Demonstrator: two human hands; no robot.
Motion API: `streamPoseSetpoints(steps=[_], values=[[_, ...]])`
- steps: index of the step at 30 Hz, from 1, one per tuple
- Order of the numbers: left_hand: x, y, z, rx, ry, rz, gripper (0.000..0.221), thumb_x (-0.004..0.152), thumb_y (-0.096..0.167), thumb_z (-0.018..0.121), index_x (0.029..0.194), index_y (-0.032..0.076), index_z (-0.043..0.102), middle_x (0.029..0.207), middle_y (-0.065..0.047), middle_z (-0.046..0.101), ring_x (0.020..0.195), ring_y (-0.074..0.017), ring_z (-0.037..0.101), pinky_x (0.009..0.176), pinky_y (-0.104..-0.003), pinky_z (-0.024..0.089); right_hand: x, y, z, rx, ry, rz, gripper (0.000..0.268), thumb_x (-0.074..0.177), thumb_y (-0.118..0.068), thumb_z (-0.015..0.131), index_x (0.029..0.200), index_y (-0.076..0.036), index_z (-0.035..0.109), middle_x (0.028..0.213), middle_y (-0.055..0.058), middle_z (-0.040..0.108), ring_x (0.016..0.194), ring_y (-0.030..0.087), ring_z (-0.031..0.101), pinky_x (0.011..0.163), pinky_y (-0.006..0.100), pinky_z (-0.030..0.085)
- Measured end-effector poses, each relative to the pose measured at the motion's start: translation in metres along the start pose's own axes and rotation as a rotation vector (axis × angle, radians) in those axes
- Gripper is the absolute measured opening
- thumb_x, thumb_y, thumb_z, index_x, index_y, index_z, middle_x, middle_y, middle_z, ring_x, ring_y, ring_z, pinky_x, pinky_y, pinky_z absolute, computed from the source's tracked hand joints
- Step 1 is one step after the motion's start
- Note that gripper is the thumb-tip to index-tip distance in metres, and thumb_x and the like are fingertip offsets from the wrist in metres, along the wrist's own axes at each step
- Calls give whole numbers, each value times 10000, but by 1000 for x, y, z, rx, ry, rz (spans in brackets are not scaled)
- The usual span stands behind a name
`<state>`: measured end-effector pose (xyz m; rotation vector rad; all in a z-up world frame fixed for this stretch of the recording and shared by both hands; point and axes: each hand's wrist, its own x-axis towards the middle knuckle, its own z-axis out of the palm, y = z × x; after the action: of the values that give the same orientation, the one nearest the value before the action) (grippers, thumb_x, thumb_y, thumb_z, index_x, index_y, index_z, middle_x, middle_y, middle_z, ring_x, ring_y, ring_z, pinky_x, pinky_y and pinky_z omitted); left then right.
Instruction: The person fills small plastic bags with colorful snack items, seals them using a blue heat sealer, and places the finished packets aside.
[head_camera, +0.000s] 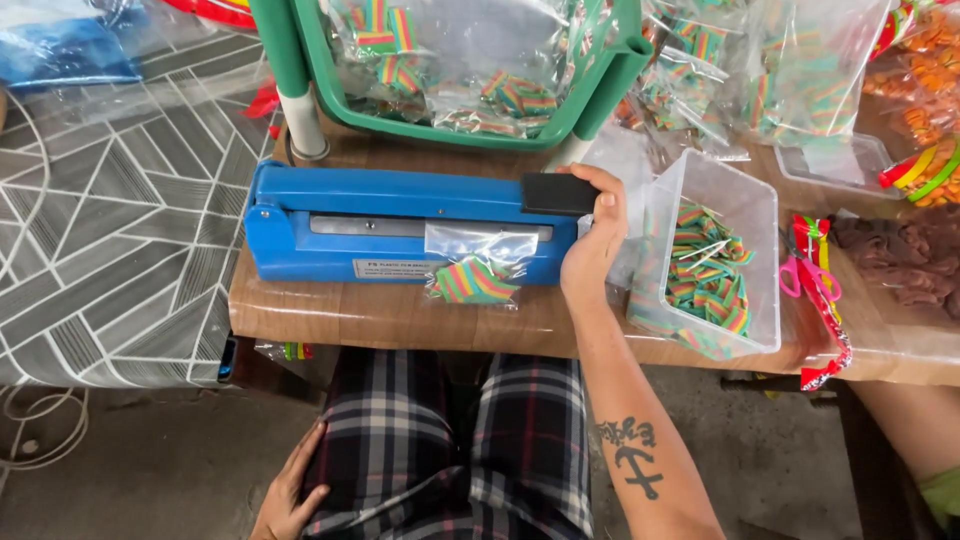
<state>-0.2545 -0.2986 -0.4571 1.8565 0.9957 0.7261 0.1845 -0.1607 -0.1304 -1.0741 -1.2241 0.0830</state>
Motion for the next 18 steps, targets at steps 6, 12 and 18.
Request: streamPoseSetpoints(steps=[6,12,18], values=[[2,0,0,23,-8,-102,905,860,608,585,1620,206,304,1682,-99,353,1542,-278,368,1188,-405,347,1,9,-2,-36,1,29,579,1102,-528,285,1185,-78,640,1145,113,687,1096,240,663,972,357,523],[1,0,1,6,0,-67,897,874,583,581,1618,165,303,1684,-114,340,1547,-278,353,1205,-400,315,-2,11,-4,-96,15,31,598,1101,-526,268,1202,-77,650,1218,72,664,1184,217,615,1049,350,465],[3,-8,1,52,14,-67,894,852,617,590,1606,205,344,1669,-84,386,1542,-250,375,1208,-394,329,0,11,-3,-87,14,32,604,1104,-526,258,1202,-75,648,1213,77,659,1160,210,612,1015,333,478]])
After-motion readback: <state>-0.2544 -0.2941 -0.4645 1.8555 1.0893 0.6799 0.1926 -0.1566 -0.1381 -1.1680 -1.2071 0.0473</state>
